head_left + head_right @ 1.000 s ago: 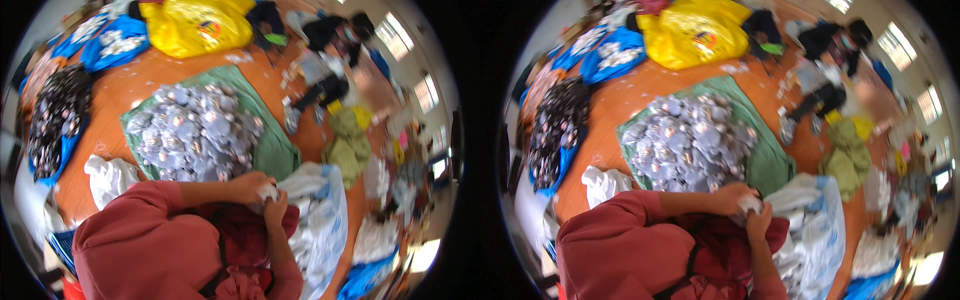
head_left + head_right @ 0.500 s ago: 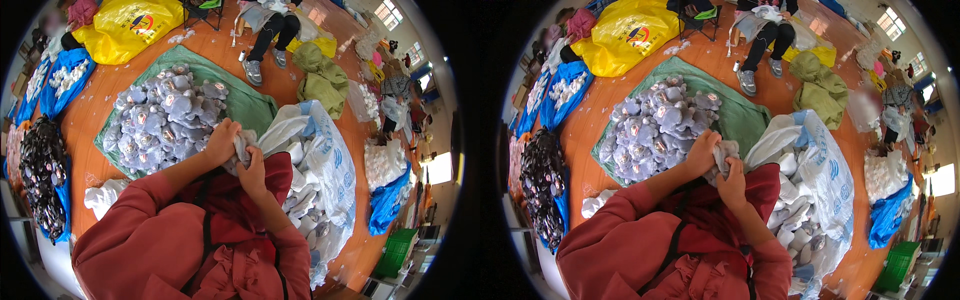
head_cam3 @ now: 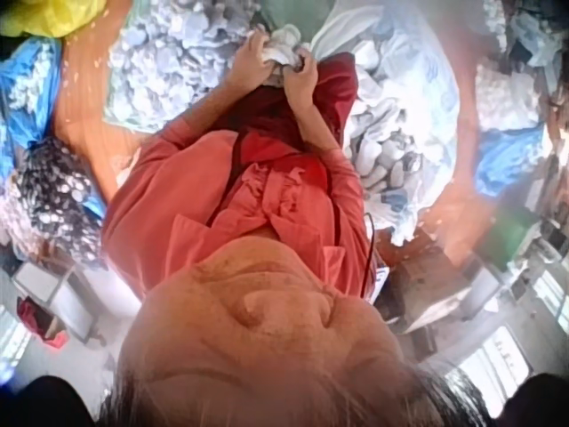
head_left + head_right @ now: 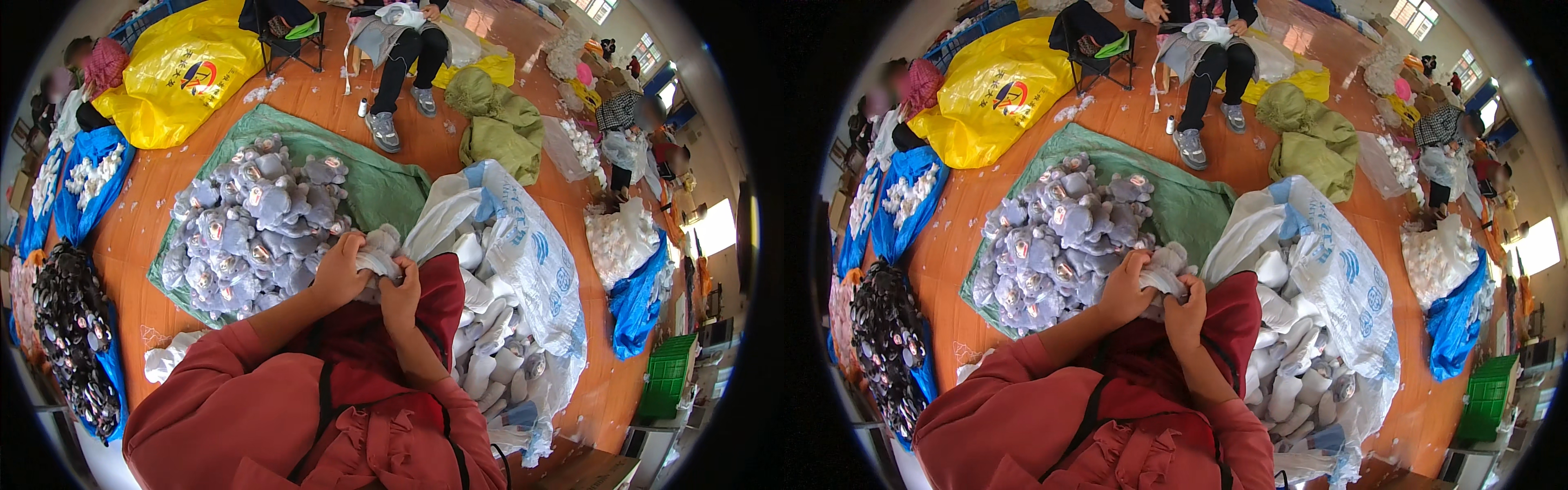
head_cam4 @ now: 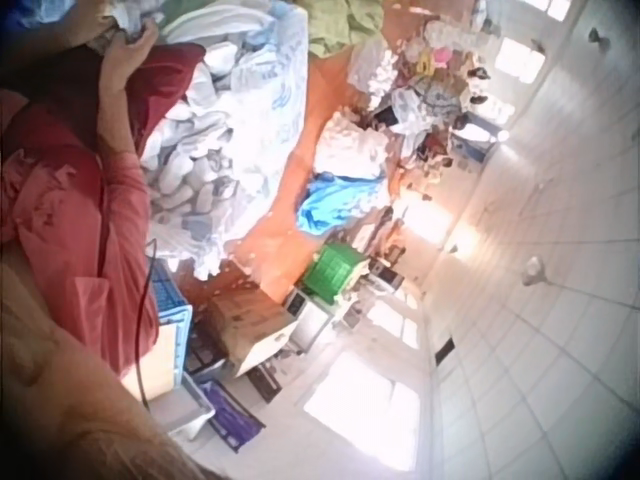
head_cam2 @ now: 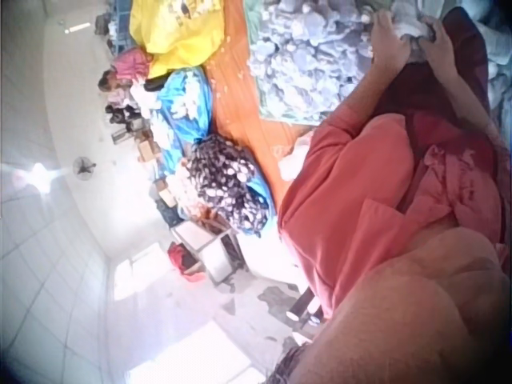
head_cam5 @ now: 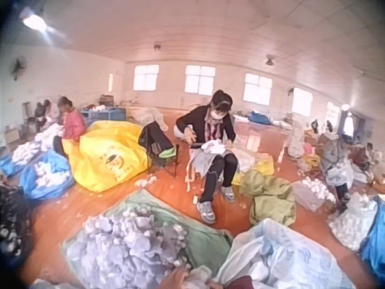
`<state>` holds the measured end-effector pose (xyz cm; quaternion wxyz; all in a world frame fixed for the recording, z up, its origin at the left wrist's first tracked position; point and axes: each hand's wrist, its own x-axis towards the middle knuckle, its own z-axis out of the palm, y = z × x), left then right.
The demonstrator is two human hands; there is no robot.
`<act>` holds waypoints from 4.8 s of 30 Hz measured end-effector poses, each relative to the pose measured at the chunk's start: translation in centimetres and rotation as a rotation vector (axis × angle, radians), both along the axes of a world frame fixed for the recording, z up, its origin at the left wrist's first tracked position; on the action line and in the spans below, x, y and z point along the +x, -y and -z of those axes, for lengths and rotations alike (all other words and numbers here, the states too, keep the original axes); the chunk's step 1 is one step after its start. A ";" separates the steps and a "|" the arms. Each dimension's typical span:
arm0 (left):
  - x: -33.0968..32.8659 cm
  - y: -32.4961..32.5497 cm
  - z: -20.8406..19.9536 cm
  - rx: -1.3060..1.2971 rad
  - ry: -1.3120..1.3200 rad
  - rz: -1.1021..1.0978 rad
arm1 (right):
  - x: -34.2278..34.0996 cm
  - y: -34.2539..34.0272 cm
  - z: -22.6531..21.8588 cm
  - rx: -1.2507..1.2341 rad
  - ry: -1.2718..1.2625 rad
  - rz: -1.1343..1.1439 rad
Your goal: The person sits on the floor and repeatedly stuffs white filling into grey plush toy shells by hand. They then place the finished stuffed toys onto a growing pile on a green mat.
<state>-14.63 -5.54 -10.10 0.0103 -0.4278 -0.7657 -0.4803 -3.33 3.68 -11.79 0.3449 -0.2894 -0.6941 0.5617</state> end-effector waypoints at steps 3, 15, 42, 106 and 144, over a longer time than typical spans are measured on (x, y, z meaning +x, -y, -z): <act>-0.5 -0.4 0.8 0.027 0.032 -0.085 | 0.1 0.9 -0.1 0.097 0.005 -0.044; -3.0 -0.2 -1.1 0.109 -0.238 -0.096 | 1.4 2.3 0.0 -0.373 -0.327 -0.146; -3.6 2.1 -2.9 0.153 -0.728 0.383 | 2.8 -3.6 -1.1 0.135 0.213 -0.345; -1.4 2.5 -6.9 0.276 -0.112 0.069 | 2.1 -8.0 1.4 0.001 0.398 -0.302; -1.2 0.7 -14.4 -0.332 -0.529 0.333 | 1.7 -6.0 -12.3 0.389 0.156 -0.612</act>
